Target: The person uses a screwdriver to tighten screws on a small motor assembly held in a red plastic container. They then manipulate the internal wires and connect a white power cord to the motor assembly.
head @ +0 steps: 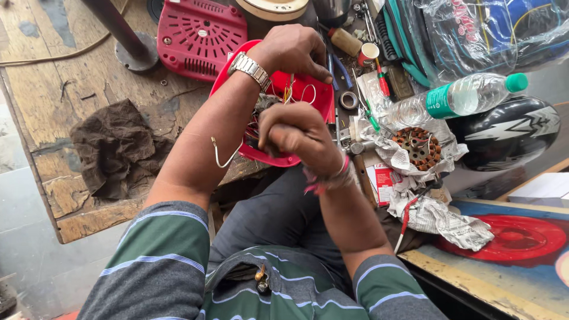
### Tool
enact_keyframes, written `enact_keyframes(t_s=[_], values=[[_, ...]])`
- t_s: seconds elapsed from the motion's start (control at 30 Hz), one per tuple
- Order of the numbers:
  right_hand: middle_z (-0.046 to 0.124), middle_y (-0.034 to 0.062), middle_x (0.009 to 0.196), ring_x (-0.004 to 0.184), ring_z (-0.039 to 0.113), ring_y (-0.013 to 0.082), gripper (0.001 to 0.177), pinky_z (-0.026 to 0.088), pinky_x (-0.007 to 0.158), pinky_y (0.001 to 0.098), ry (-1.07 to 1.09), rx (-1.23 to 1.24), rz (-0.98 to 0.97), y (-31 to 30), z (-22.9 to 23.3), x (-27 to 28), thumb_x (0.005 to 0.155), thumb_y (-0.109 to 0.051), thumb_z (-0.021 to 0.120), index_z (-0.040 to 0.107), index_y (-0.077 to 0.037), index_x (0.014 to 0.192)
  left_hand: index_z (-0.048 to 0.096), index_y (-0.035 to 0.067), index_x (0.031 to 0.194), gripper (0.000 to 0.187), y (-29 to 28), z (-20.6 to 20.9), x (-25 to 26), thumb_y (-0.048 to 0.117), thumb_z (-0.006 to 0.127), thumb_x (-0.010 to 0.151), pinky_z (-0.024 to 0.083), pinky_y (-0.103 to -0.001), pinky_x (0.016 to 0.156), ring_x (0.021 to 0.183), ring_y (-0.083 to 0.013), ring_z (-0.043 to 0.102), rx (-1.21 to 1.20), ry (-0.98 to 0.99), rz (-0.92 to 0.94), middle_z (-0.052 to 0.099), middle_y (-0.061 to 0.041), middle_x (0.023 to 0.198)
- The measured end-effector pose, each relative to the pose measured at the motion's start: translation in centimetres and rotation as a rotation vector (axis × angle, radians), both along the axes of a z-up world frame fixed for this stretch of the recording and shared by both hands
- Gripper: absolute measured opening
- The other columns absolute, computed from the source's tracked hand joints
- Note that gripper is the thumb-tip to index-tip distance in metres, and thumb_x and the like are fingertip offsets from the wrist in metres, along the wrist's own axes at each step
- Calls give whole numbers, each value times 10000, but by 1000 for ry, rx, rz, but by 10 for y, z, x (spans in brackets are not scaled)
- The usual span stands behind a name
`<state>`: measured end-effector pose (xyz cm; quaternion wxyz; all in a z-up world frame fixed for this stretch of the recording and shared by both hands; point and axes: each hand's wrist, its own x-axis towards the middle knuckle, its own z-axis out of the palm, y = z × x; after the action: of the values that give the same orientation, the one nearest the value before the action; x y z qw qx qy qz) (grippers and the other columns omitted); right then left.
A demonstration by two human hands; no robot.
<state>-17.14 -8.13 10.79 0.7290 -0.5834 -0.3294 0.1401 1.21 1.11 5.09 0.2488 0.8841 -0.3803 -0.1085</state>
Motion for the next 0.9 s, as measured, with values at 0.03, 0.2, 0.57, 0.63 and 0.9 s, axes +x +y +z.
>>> enact_keyframes(t_s=[0.03,0.2,0.57,0.63,0.9], values=[[608,52,750,618,562,121,331,428,575,252,-37,-33,181,-5,7,15,1060,-293,608,652,2,917,811,227,929,504,0,0,0,691,820,733,523,-411,659,761,-254,713,-23,-6,-7,741,-39,793],[619,42,729,566,572,151,271,475,558,339,40,225,582,6,-7,57,1016,-213,637,674,35,916,817,242,931,483,0,3,-2,682,808,732,531,-399,666,758,-242,720,9,38,-17,744,-27,791],[575,14,760,543,495,54,297,378,492,205,-93,256,-706,29,-36,-21,1122,-281,580,576,-11,996,817,239,932,502,1,1,-5,684,819,697,539,-388,662,779,-235,725,-8,48,-19,763,-17,838],[584,49,757,607,517,98,328,397,557,239,24,206,-391,9,-20,-10,1085,-297,592,602,-2,941,818,241,930,496,0,4,1,682,816,704,537,-388,668,781,-237,727,-17,40,-8,763,-20,834],[632,118,730,605,614,242,345,480,558,346,16,169,587,-2,-2,51,1006,-261,619,629,39,836,820,247,938,469,1,6,-1,662,824,720,534,-402,676,792,-243,722,9,65,-22,754,-30,826]])
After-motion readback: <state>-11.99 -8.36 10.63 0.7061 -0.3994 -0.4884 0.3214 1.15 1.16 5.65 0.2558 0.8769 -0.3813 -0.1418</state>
